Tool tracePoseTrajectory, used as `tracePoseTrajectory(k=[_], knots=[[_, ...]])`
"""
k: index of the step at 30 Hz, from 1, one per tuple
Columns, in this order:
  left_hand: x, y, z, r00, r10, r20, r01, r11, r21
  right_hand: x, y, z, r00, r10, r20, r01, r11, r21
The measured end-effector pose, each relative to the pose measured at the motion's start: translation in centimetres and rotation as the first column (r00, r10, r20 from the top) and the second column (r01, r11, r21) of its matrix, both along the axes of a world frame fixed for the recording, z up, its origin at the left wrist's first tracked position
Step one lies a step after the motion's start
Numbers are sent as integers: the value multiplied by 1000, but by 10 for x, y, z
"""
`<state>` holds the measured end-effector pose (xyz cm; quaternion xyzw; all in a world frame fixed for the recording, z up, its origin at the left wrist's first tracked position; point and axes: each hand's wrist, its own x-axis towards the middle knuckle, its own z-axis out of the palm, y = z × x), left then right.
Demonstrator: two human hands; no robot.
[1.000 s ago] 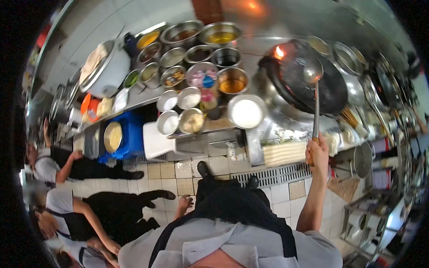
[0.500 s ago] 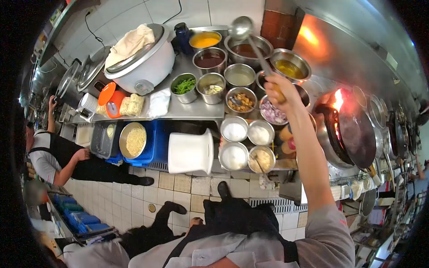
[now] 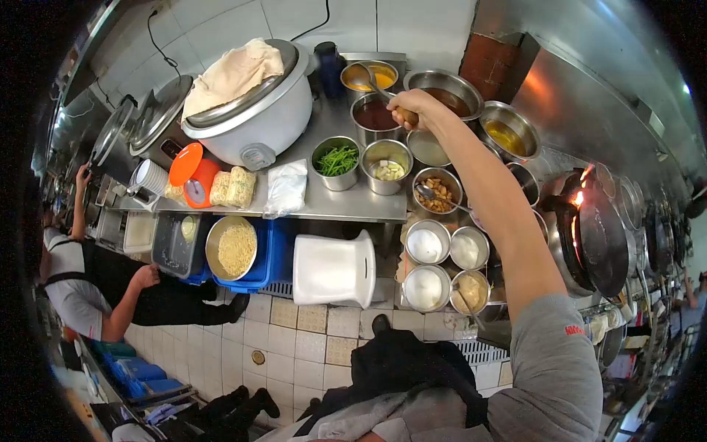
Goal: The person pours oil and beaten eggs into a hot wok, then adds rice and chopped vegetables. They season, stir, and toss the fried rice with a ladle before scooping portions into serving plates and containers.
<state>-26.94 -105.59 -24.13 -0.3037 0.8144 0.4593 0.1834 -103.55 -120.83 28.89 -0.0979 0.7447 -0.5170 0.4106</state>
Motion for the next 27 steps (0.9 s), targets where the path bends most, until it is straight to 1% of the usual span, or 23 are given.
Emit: tracePoseTrajectory(k=[1,3,4,6,8,10,12,13,14,15,16,18,20,22,23,25,27], knots=[[0,0,1,999,35,18,-35,999,18,-3,-5,1,994,-30,100,31,999,-9],[-2,-2,0,995,85,45,-86,995,42,-10,-12,0,948,-46,315,90,988,-126],[-4,-4,1,996,81,39,-82,996,37,-11,-14,1,908,-41,418,126,976,-178],[-10,-10,3,998,59,23,-60,998,17,-10,-11,3,819,-15,574,247,912,-328],[-18,-20,7,996,-75,-48,71,994,-87,-13,-7,-3,720,32,693,370,827,-423],[-28,-30,10,970,-216,-111,187,956,-224,-14,1,-11,654,106,749,460,730,-505],[-38,-38,12,969,-208,-136,176,960,-217,-13,10,-17,595,166,786,546,635,-547],[-41,-38,1,986,159,-59,-148,975,166,-9,14,-18,569,186,801,584,595,-553],[-43,-38,-10,838,537,102,-525,739,422,-5,18,-18,542,208,814,622,553,-555],[-49,-38,-10,586,721,371,-754,317,576,-4,20,-20,516,234,824,643,530,-553],[-51,-40,-10,593,717,366,-761,350,547,-3,21,-21,509,257,822,644,521,-561],[-63,-47,12,605,711,359,-771,410,487,1,24,-23,494,301,816,643,506,-575],[-51,-44,0,745,651,150,-624,599,502,4,25,-25,488,321,812,650,487,-584],[-43,-43,-7,821,568,60,-528,714,459,5,25,-27,472,339,813,658,479,-582],[-40,-42,-9,841,536,77,-514,743,428,5,25,-28,459,349,817,661,480,-576],[-38,-41,-13,783,590,197,-605,649,461,8,25,-28,437,342,832,688,468,-554],[-37,-40,-17,587,695,416,-779,344,525,18,25,-27,412,311,857,732,448,-514]])
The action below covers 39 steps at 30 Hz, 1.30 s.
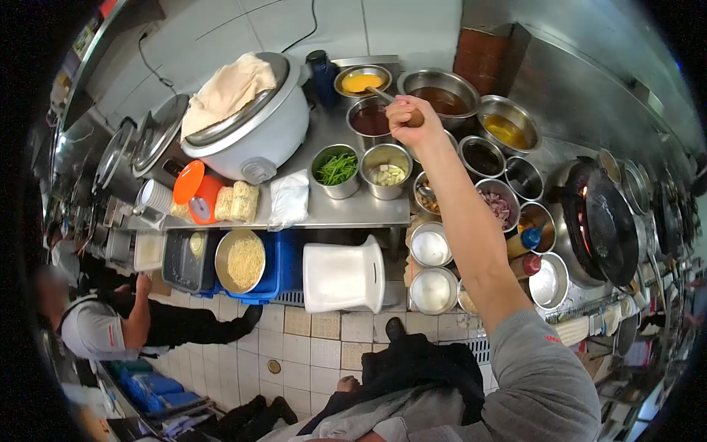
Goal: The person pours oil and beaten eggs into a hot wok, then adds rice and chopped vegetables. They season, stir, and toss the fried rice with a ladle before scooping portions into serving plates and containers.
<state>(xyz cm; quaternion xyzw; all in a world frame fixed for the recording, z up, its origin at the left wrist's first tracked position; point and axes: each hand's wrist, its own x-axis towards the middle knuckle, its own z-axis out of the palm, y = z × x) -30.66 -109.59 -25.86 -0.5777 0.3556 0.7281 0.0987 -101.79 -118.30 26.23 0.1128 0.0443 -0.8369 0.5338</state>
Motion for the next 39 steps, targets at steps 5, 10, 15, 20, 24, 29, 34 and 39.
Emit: tracePoseTrajectory(k=[5,10,15,20,24,29,34,39], knots=[[-15,14,53,985,-9,173,28,994,-108,-16,25,-26,998,60,-12,-61,964,-259],[-32,16,99,955,-51,292,121,966,-228,-20,103,-19,1000,-13,2,13,939,-345],[-37,27,83,952,-108,288,190,942,-276,18,227,4,984,-140,-113,96,940,-327],[-47,44,45,945,-236,226,312,860,-404,21,395,-16,882,-320,-345,252,940,-229],[-62,68,80,938,-282,202,336,885,-324,57,516,-15,826,-378,-418,394,918,-52],[-42,159,72,952,-265,151,305,805,-509,65,672,-41,701,-396,-594,555,825,105],[-8,253,62,865,-425,267,500,779,-379,77,830,-88,712,-422,-561,582,801,137],[40,270,19,119,-880,460,644,-285,-710,126,878,-86,790,-493,-365,505,860,-69]])
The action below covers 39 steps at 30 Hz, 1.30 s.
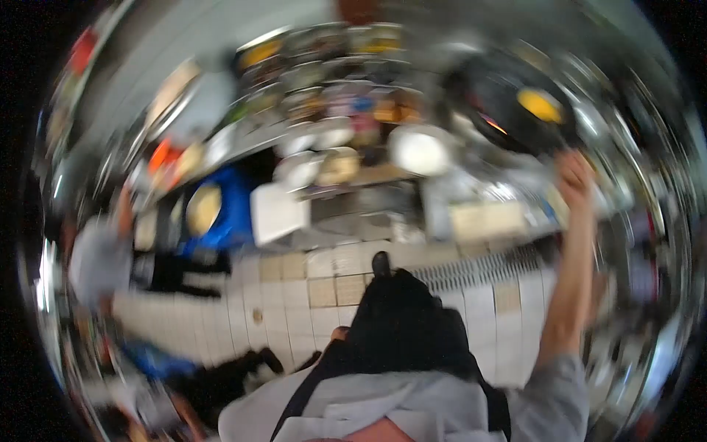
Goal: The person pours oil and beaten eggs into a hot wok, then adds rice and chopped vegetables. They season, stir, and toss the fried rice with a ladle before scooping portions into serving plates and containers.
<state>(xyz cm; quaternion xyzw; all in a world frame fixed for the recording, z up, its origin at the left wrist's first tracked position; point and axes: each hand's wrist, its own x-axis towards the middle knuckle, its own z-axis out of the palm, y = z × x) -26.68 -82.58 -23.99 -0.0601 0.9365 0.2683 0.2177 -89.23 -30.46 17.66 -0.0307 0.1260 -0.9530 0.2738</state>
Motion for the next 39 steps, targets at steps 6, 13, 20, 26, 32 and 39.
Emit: tracePoseTrajectory(k=[6,13,20,26,32,39], knots=[[-35,7,-33,972,58,228,-82,992,95,27,6,42,977,-94,190,44,967,251],[-169,12,-2,751,-639,169,653,755,-49,13,34,53,963,-75,258,-76,846,528],[-261,87,68,657,467,592,-745,524,414,29,51,71,983,-144,-113,147,249,957],[-239,131,32,928,349,134,-360,737,572,28,64,72,997,81,-8,-21,354,935],[-154,249,-22,945,-325,-41,314,933,-174,-56,117,26,980,188,-70,-23,455,890],[-102,379,3,937,294,186,-308,950,49,-11,160,10,954,216,-208,151,250,956]])
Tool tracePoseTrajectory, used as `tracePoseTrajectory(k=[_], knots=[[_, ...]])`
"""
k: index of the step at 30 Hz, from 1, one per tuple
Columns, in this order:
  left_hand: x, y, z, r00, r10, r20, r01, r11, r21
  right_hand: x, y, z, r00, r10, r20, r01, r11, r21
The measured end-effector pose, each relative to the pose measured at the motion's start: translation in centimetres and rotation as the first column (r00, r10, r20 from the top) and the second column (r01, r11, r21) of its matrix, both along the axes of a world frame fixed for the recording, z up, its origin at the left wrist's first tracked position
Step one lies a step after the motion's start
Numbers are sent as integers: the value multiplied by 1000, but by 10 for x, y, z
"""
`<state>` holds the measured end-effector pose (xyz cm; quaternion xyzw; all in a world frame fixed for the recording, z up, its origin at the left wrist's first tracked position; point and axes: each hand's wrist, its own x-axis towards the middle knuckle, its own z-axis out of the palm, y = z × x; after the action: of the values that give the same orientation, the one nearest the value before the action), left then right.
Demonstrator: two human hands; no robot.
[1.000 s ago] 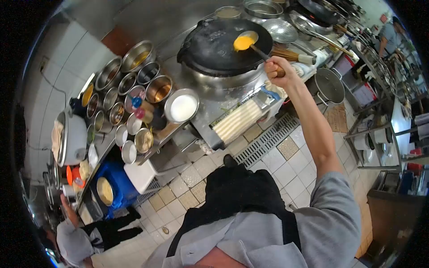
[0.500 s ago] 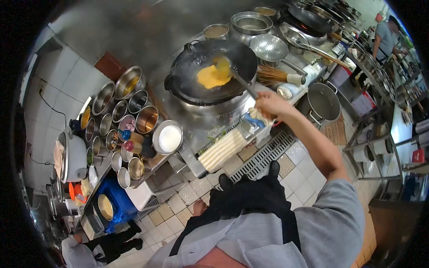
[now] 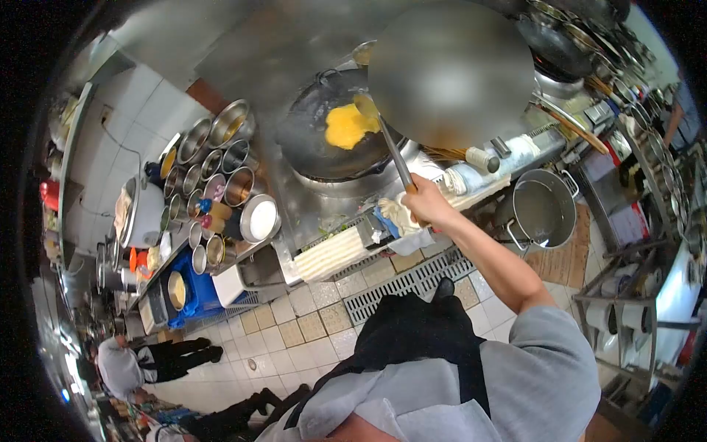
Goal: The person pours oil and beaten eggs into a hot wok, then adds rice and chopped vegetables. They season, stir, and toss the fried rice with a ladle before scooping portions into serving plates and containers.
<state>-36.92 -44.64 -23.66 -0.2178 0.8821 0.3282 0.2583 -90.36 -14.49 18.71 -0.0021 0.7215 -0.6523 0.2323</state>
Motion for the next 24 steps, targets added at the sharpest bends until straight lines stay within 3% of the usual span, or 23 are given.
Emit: tracePoseTrajectory(k=[3,5,7,9,10,11,12,13,14,15,17,20,21,24], knots=[[9,14,15,1000,19,21,-19,1000,2,11,11,29,978,34,208,-2,989,-150],[10,14,22,998,-64,3,65,997,-36,-33,13,-1,938,132,321,-70,978,-196],[6,7,32,968,-248,-28,242,960,-139,-56,4,8,919,110,380,2,959,-285],[-8,3,37,894,-444,-56,411,863,-293,-72,-2,-5,960,11,281,55,973,-226],[-20,6,47,892,-447,-69,403,855,-327,-76,-9,-9,973,-30,227,78,976,-205],[-20,15,44,992,-108,-66,104,992,-73,-68,-11,-10,992,-36,117,50,992,-116],[-19,23,39,934,354,-44,-334,910,244,-52,-7,-15,999,-31,17,32,999,-22],[-18,31,34,717,697,8,-633,646,425,-37,-3,-20,996,-15,-86,21,997,75],[-33,42,55,599,786,152,-745,478,465,-23,-4,-28,985,-35,-170,50,995,82],[-49,53,72,466,834,294,-828,294,478,-1,-6,-14,989,-55,-137,64,996,61],[-45,75,68,603,775,186,-760,488,429,20,-4,26,991,-28,130,43,993,-113],[-40,100,76,806,579,125,-588,755,291,-28,2,26,906,139,401,-19,957,-289],[-37,106,68,859,501,103,-511,824,245,-46,-1,26,904,120,411,-4,962,-273],[-31,117,44,944,322,71,-329,933,147,-87,-5,-8,984,129,125,-117,989,-92]])
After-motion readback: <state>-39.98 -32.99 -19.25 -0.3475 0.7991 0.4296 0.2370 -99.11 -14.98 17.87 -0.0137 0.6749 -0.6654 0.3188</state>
